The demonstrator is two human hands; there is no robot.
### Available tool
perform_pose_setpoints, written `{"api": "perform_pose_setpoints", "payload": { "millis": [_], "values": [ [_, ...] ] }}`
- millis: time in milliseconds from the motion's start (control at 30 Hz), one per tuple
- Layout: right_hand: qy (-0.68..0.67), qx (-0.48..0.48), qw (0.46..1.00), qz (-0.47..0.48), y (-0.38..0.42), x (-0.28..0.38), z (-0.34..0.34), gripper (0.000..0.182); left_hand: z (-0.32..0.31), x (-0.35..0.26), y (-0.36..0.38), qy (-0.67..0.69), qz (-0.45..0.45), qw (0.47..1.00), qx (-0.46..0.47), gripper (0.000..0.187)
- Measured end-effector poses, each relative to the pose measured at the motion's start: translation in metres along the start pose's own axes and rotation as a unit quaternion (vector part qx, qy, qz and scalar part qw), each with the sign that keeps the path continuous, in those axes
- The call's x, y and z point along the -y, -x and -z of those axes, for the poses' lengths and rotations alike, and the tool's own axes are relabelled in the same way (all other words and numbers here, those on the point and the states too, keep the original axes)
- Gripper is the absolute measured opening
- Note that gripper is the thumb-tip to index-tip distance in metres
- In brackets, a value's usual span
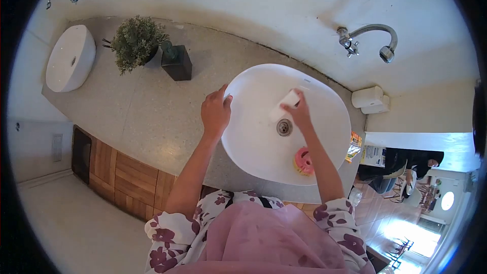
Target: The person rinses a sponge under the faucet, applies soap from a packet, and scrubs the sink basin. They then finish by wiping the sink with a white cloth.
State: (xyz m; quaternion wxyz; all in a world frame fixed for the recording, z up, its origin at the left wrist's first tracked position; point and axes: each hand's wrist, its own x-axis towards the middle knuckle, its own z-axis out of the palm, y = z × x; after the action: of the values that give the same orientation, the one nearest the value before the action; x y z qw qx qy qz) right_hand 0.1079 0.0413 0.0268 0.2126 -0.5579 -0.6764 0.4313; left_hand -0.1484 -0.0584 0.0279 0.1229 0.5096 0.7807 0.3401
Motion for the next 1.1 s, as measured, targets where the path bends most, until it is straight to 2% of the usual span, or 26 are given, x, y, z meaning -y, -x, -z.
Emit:
{"api": "perform_pose_setpoints", "payload": {
  "millis": [67,133,233,267,333,367,433,467,533,633,667,767,800,867,900,933,1000,1033,1067,1100],
  "values": [
    [-0.049,-0.045,0.998,-0.011,-0.007,0.005,0.006,0.071,0.005,-0.003,0.001,0.001,0.009,1.000,0.009,0.038],
    [-0.007,-0.042,0.999,-0.001,0.008,0.000,-0.007,0.073,0.005,-0.004,-0.001,0.006,0.015,1.000,0.014,0.038],
    [0.018,0.093,0.993,0.070,0.032,-0.002,-0.019,0.073,0.004,-0.004,-0.002,0.011,0.011,1.000,0.011,0.038],
    [0.019,0.092,0.993,0.070,0.026,-0.007,-0.016,0.073,0.004,-0.004,-0.001,0.010,0.016,1.000,0.013,0.039],
    [-0.018,0.042,0.999,0.018,0.003,-0.017,-0.006,0.071,0.005,-0.006,-0.002,0.007,0.020,1.000,0.017,0.039],
    [-0.020,0.044,0.999,0.017,-0.004,-0.018,-0.001,0.071,0.007,-0.007,-0.002,0.008,0.019,1.000,0.021,0.039],
    [-0.081,-0.034,0.996,0.016,-0.009,0.003,0.010,0.071,0.007,-0.005,0.001,0.006,0.020,0.999,0.027,0.039],
    [-0.082,-0.034,0.996,0.015,-0.003,0.000,0.005,0.071,0.007,-0.005,0.001,0.004,0.016,1.000,0.022,0.039],
    [0.014,0.044,0.999,0.008,0.014,-0.008,-0.011,0.070,0.006,-0.006,-0.001,0.004,0.012,1.000,0.011,0.039],
    [0.007,0.091,0.994,0.065,0.030,-0.014,-0.017,0.069,0.006,-0.005,-0.002,0.011,0.013,1.000,0.020,0.038],
    [0.006,0.090,0.994,0.064,0.024,-0.016,-0.013,0.069,0.005,-0.004,-0.002,0.008,0.009,1.000,0.015,0.038],
    [-0.026,-0.012,1.000,-0.010,-0.014,-0.025,0.012,0.069,0.006,-0.004,-0.002,0.004,0.007,1.000,0.012,0.038],
    [-0.026,-0.011,1.000,-0.013,-0.010,-0.021,0.010,0.069,0.006,-0.004,-0.001,0.006,0.008,1.000,0.013,0.038],
    [0.031,-0.016,0.997,0.064,-0.002,-0.009,0.008,0.069,0.004,-0.003,0.000,0.004,0.005,1.000,0.008,0.038],
    [0.029,0.042,0.998,0.034,0.001,-0.032,-0.004,0.070,0.003,-0.003,-0.001,0.002,0.001,1.000,-0.001,0.038],
    [0.030,0.042,0.998,0.036,0.013,-0.020,-0.004,0.070,0.004,-0.004,-0.001,0.003,0.002,1.000,-0.003,0.038],
    [0.045,0.156,0.986,-0.029,0.028,0.002,-0.004,0.071,0.004,-0.003,-0.001,-0.003,0.006,1.000,0.008,0.039],
    [-0.029,0.134,0.990,0.016,0.019,-0.014,-0.008,0.071,0.005,-0.003,-0.001,-0.003,0.006,1.000,0.009,0.039],
    [-0.030,0.133,0.990,0.015,0.010,-0.031,-0.001,0.071,0.004,-0.003,-0.001,-0.002,0.004,1.000,0.006,0.038],
    [-0.038,0.081,0.996,0.001,0.000,-0.024,0.006,0.072,0.005,-0.003,0.000,-0.002,0.003,1.000,0.003,0.038]
  ]
}}
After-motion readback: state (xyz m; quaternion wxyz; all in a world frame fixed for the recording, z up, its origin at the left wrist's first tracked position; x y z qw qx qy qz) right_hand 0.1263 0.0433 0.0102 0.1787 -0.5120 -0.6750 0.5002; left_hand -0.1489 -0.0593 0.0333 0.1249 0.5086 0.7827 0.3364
